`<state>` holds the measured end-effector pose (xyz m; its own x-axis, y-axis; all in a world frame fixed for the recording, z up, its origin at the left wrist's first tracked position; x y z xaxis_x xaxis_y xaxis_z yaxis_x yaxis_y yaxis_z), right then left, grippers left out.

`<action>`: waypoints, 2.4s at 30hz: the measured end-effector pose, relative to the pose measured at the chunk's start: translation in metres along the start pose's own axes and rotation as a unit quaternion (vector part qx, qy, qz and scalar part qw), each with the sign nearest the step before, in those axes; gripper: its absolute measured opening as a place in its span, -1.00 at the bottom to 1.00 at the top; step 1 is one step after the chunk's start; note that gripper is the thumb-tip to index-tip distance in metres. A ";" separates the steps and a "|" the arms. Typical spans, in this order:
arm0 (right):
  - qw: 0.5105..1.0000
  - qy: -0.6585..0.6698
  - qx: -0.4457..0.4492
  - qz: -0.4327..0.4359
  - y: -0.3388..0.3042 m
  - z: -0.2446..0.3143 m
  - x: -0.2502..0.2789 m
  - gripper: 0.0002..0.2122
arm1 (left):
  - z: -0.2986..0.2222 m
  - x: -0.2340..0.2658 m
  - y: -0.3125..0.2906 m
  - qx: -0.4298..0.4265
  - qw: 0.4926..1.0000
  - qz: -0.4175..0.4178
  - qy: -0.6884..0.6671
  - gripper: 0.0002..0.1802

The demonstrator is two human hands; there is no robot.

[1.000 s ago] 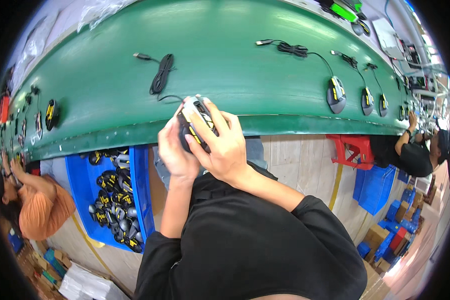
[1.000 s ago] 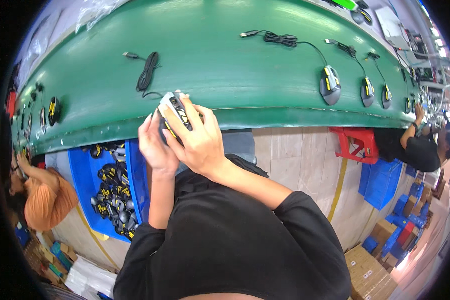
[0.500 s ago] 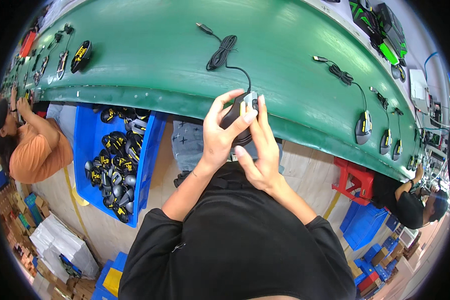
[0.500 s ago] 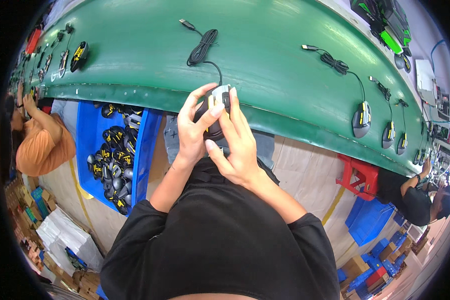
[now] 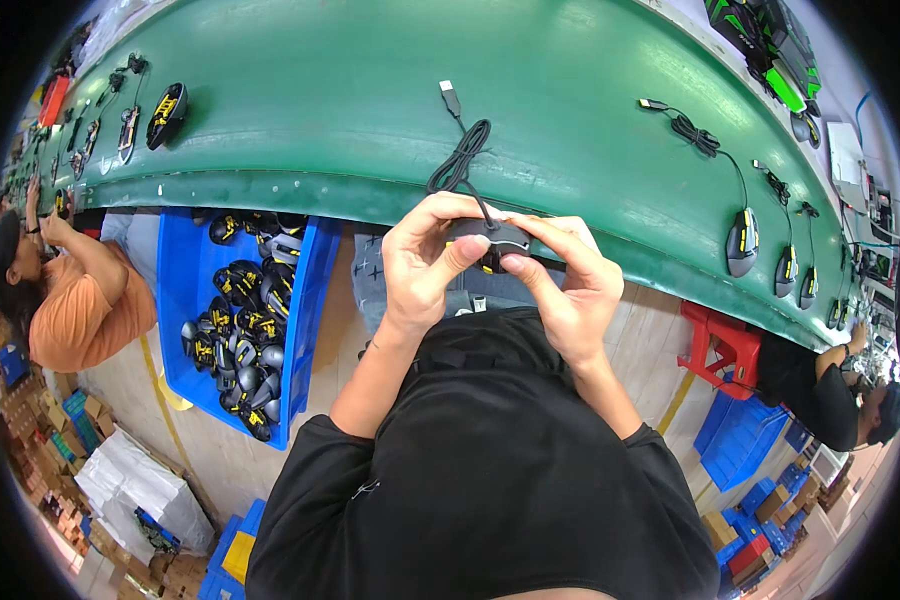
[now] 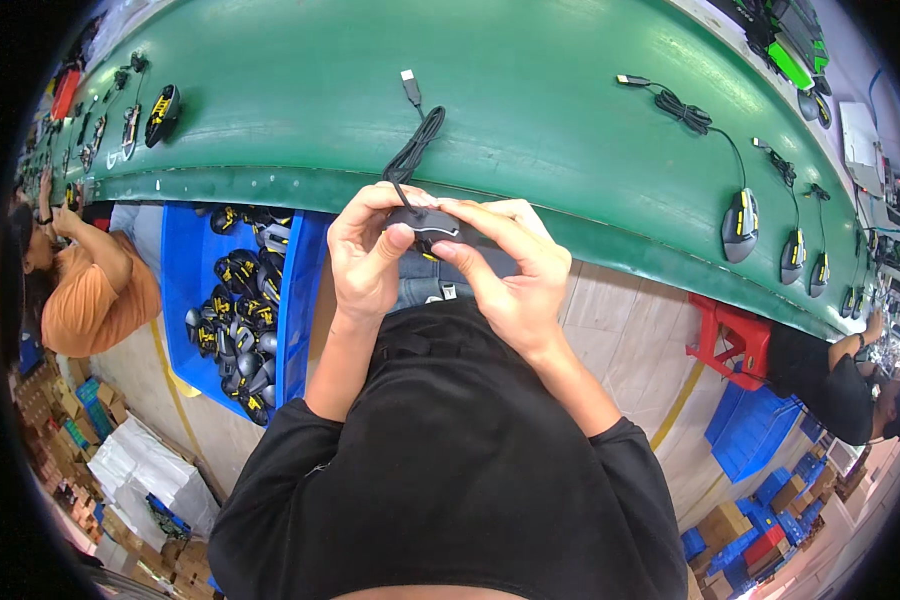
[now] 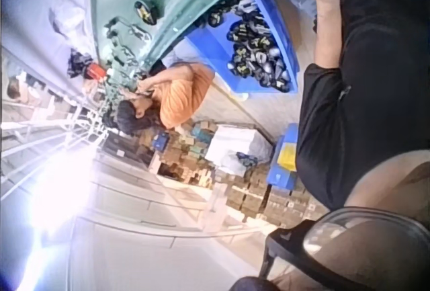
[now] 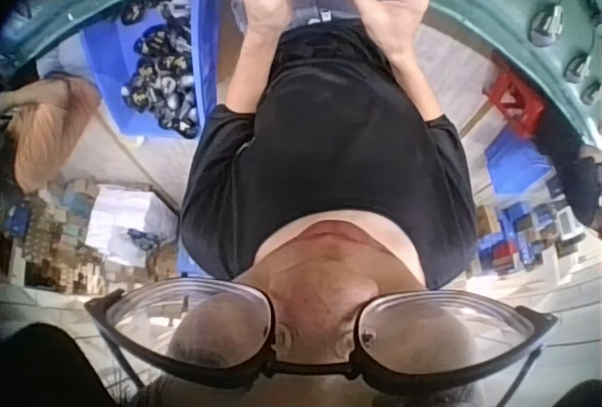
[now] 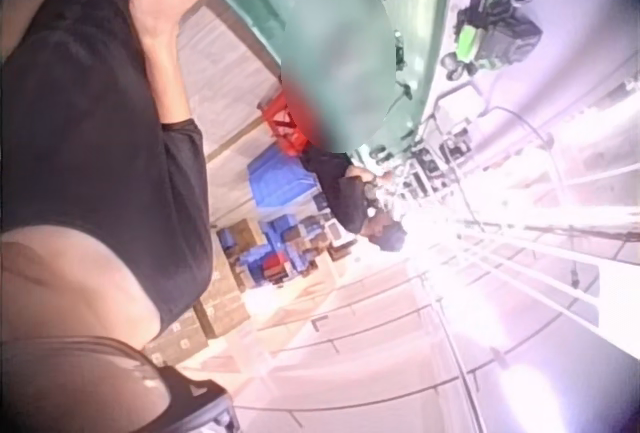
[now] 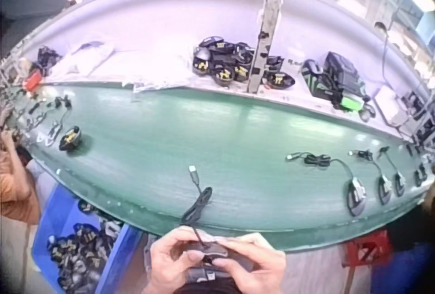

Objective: The person assembles computer mice along a conveyor belt by arranging internal wiring, snapping top casings onto the mouse bases by hand, and placing the assembled mice back onto the belt.

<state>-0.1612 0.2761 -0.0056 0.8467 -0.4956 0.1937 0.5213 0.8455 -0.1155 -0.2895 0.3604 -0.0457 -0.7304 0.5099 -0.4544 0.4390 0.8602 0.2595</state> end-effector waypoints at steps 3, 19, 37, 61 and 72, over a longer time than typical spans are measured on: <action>0.999 -0.036 0.010 -0.027 -0.004 0.006 -0.007 -0.57 | 0.013 0.003 -0.005 0.070 0.976 -0.084 -0.188 -0.69; 0.972 0.151 -0.104 -0.150 0.044 -0.022 0.090 -0.64 | 0.017 0.015 0.003 0.171 0.980 -0.100 -0.016 -0.63; 0.889 -0.294 0.004 -0.352 0.031 -0.037 0.095 -0.74 | -0.103 0.340 0.168 -0.087 0.619 -0.044 0.779 -0.27; 0.913 -0.277 0.288 0.087 0.137 0.033 -0.193 -0.59 | -0.045 0.287 0.189 0.042 0.632 -0.065 0.771 -0.34; 0.871 -0.358 0.322 0.091 0.136 -0.005 -0.172 -0.56 | -0.005 0.166 0.157 0.014 0.652 -0.002 0.758 -0.50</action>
<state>-0.2357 0.4757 -0.0598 0.5053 -0.2849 0.8146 0.0207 0.9477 0.3186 -0.3445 0.5800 -0.0766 -0.3991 -0.0502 0.9155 0.4293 0.8721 0.2349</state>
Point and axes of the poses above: each hand's wrist, its own y-axis towards the middle knuckle, its own x-axis out of the back of the hand, z = x × y, the point moved 5 cm from there along y, towards the middle knuckle, and after that the axes turned 14 degrees about -x, right-handed, at the moved point
